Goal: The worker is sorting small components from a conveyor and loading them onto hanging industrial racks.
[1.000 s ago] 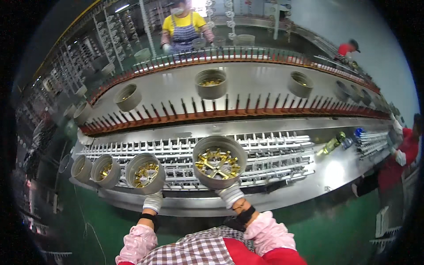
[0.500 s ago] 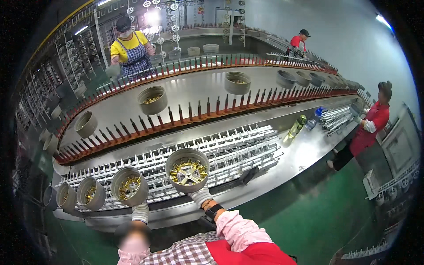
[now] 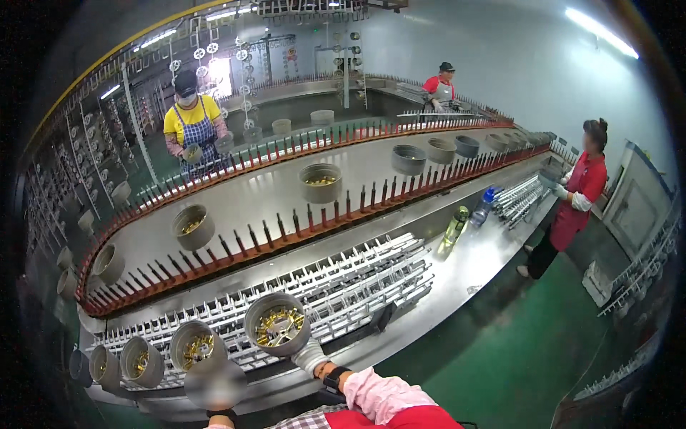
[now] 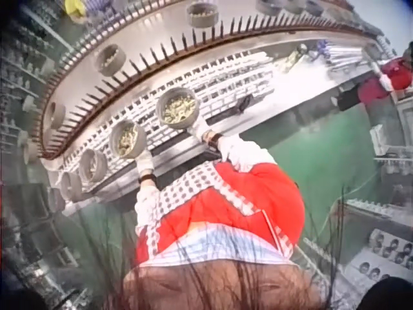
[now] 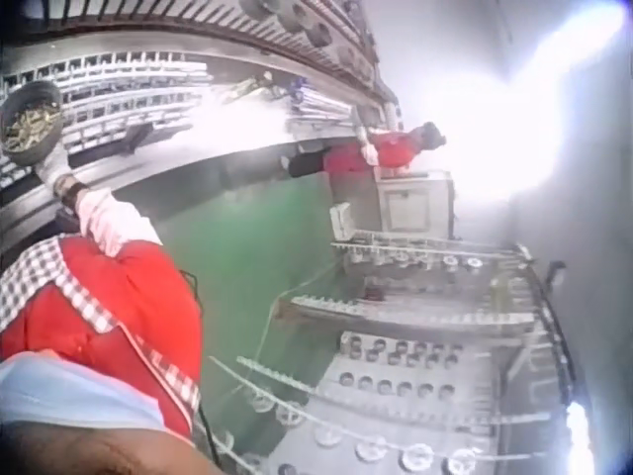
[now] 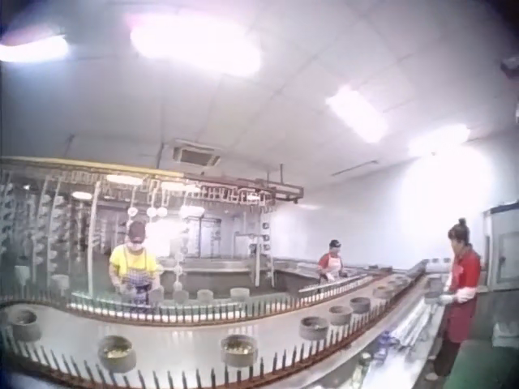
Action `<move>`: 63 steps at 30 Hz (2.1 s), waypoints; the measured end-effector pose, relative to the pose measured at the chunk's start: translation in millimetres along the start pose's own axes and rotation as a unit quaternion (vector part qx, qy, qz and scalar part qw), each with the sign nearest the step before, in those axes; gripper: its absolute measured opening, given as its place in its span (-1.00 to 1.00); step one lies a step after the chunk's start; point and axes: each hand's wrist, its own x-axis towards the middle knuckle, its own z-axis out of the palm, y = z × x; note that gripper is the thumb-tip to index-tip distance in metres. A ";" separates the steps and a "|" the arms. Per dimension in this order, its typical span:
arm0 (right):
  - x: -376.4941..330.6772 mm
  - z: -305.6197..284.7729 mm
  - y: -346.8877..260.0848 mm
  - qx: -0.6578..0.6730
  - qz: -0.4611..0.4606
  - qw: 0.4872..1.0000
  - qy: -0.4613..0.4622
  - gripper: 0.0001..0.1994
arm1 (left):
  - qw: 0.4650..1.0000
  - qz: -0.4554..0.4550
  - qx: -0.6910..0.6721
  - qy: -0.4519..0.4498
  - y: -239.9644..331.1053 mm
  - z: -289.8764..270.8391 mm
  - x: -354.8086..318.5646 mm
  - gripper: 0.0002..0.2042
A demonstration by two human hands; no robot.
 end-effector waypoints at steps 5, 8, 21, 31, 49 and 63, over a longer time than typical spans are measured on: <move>-15.7 -9.1 35.6 0.271 0.046 0.952 -0.134 -0.73 | 0.998 0.020 0.046 -0.022 4.6 2.1 -4.9 -0.82; -10.5 -106.5 44.1 0.513 0.045 0.808 -0.286 -0.72 | 0.992 -0.070 -0.016 -0.102 9.1 9.7 -8.2 -0.76; 117.0 -303.7 376.1 0.151 0.255 0.936 0.191 -0.60 | 0.961 -0.156 -0.135 -0.186 47.5 -91.7 22.2 -0.67; 198.7 -285.6 560.5 0.181 0.269 0.882 0.342 -0.53 | 0.878 -0.301 -0.248 -0.278 48.1 -118.4 46.2 -0.74; 280.5 -334.3 338.1 -0.356 0.037 0.916 0.183 -0.71 | 0.894 -0.297 -0.139 -0.307 39.3 -105.8 19.6 -0.77; -13.0 -175.3 178.4 -0.047 0.133 0.990 0.015 -0.77 | 0.965 -0.036 0.122 -0.230 25.9 -66.3 7.4 -0.90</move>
